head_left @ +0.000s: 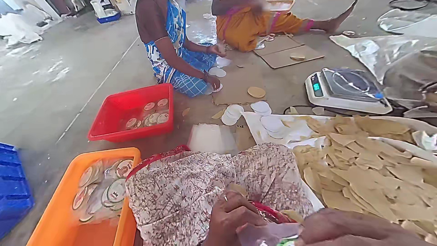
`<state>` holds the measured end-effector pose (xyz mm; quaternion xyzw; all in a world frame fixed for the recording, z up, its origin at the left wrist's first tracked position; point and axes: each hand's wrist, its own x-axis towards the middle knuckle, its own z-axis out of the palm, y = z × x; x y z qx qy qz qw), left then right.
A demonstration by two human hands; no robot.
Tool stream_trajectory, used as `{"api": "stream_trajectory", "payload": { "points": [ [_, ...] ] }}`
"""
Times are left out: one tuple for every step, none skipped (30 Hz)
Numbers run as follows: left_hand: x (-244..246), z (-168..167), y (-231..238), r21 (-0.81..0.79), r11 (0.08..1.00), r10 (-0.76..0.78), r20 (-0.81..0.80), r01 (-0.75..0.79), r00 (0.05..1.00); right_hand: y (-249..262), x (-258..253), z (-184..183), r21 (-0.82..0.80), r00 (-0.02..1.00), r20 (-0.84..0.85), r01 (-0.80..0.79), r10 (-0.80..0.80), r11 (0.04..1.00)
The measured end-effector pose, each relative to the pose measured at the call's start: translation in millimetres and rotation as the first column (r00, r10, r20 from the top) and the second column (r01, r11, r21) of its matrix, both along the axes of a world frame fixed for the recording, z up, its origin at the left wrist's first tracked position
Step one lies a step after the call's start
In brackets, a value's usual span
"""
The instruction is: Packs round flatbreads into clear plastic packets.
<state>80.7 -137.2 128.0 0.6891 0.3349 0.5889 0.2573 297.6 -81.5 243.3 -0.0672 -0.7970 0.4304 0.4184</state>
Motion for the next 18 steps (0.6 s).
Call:
{"api": "stream_trajectory", "payload": {
  "points": [
    [-1,1,-1,-0.002,1.0,-0.02,0.005,0.02,1.0,0,-7,-3,-0.004,1.0,-0.002,0.01,-0.01,1.0],
    [-1,1,-2,-0.011,0.999,-0.038,0.016,0.038,0.999,0,-13,-6,-0.022,1.0,-0.009,0.024,-0.025,0.999],
    [-1,3,-5,-0.031,0.998,-0.046,0.025,0.047,0.999,0,-17,-11,-0.053,0.999,-0.012,0.039,-0.039,0.998],
    [-1,5,-7,-0.056,0.997,-0.047,0.03,0.048,0.998,0,-19,-15,-0.079,0.998,-0.009,0.06,-0.061,0.995],
    [-1,6,-9,-0.084,0.995,-0.045,0.041,0.048,0.998,0,-21,-20,-0.111,0.996,0.002,0.094,-0.094,0.989],
    [0,6,-12,-0.114,0.992,-0.045,0.063,0.052,0.997,0,-23,-23,-0.142,0.99,0.02,0.14,-0.138,0.98],
    [1,5,-14,-0.153,0.986,-0.058,0.107,0.074,0.993,1,-25,-26,-0.156,0.982,0.044,0.189,-0.185,0.969],
    [3,4,-17,-0.204,0.971,-0.089,0.178,0.125,0.98,2,-27,-31,-0.162,0.97,0.071,0.24,-0.231,0.957],
    [4,3,-18,-0.255,0.945,-0.132,0.273,0.204,0.953,5,-29,-36,-0.17,0.962,0.081,0.27,-0.259,0.948],
    [5,2,-20,-0.297,0.908,-0.167,0.388,0.295,0.906,7,-31,-43,-0.184,0.959,0.081,0.283,-0.272,0.941],
    [6,2,-21,-0.333,0.864,-0.184,0.491,0.378,0.852,9,-32,-51,-0.21,0.957,0.082,0.291,-0.28,0.933],
    [7,3,-22,-0.365,0.816,-0.18,0.576,0.448,0.798,10,-34,-58,-0.244,0.956,0.082,0.294,-0.282,0.924],
    [5,4,-22,-0.392,0.771,-0.168,0.635,0.502,0.754,9,-34,-65,-0.283,0.955,0.094,0.296,-0.281,0.912],
    [4,5,-22,-0.417,0.729,-0.141,0.684,0.543,0.716,9,-33,-72,-0.307,0.955,0.111,0.296,-0.275,0.905],
    [3,4,-22,-0.442,0.692,-0.105,0.721,0.571,0.685,9,-31,-80,-0.308,0.956,0.123,0.291,-0.266,0.906],
    [2,2,-22,-0.465,0.666,-0.066,0.742,0.584,0.667,9,-28,-89,-0.291,0.96,0.13,0.275,-0.246,0.916],
    [2,0,-22,-0.488,0.65,-0.033,0.748,0.583,0.663,8,-24,-95,-0.26,0.965,0.151,0.249,-0.216,0.933],
    [1,-4,-22,-0.503,0.643,-0.014,0.746,0.577,0.666,7,-20,-100,-0.24,0.969,0.181,0.207,-0.166,0.948]
  ]
}}
